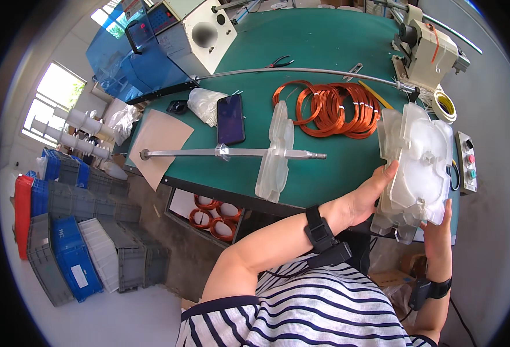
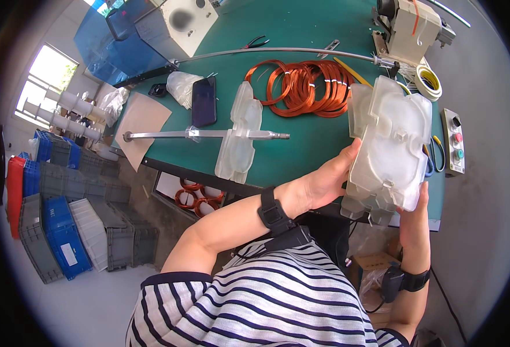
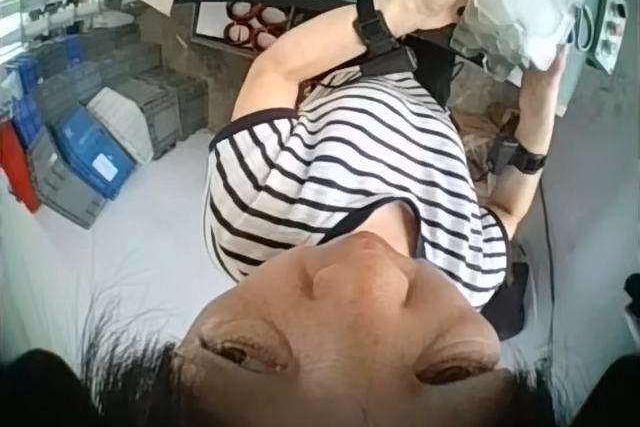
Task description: Threading copper wire through machine guides and organizing wound coils at a workstation.
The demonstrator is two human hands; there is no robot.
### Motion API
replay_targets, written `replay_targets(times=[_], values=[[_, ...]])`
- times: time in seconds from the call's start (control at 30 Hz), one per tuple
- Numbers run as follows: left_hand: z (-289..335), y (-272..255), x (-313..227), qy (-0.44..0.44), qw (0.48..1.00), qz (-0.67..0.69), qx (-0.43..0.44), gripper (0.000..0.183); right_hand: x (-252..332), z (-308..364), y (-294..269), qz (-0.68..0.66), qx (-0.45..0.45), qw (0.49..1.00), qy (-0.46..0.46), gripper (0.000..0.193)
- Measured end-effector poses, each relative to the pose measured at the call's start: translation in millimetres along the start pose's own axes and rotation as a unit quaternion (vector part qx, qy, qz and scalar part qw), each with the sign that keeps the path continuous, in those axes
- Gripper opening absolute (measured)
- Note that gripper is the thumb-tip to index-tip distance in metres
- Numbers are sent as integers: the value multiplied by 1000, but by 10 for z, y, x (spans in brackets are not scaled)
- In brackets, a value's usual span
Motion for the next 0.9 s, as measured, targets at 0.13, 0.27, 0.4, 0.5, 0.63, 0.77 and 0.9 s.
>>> replay_targets(times=[0.13,0.27,0.4,0.5,0.63,0.77,0.9], values=[[380,47,15,-60,997,-20,-54,91,-248,423,90,-43,20,999,-13,61],[625,81,-205,14,928,-293,-231,86,-489,627,85,-52,-73,992,-84,54],[551,676,-391,170,643,-724,-182,74,-452,636,391,-102,-58,993,-18,50],[644,594,-317,159,645,-733,-146,60,-362,655,383,-55,-6,997,-53,49],[1070,124,-192,194,712,-641,-211,53,-66,757,497,81,73,990,-89,69],[1261,-227,31,266,828,-432,-240,54,26,704,806,178,145,963,-138,101],[1265,-470,114,181,892,-324,-257,65,-99,625,770,271,213,922,-178,137]])
Point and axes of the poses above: each hand's wrist, its own z-axis away from the middle knuckle, its own y-axis out of the palm, x = y × z, the point moved 3 cm from there along -z, towards the middle knuckle, and after that the axes turned 4 degrees about x, right-handed, at the moved point
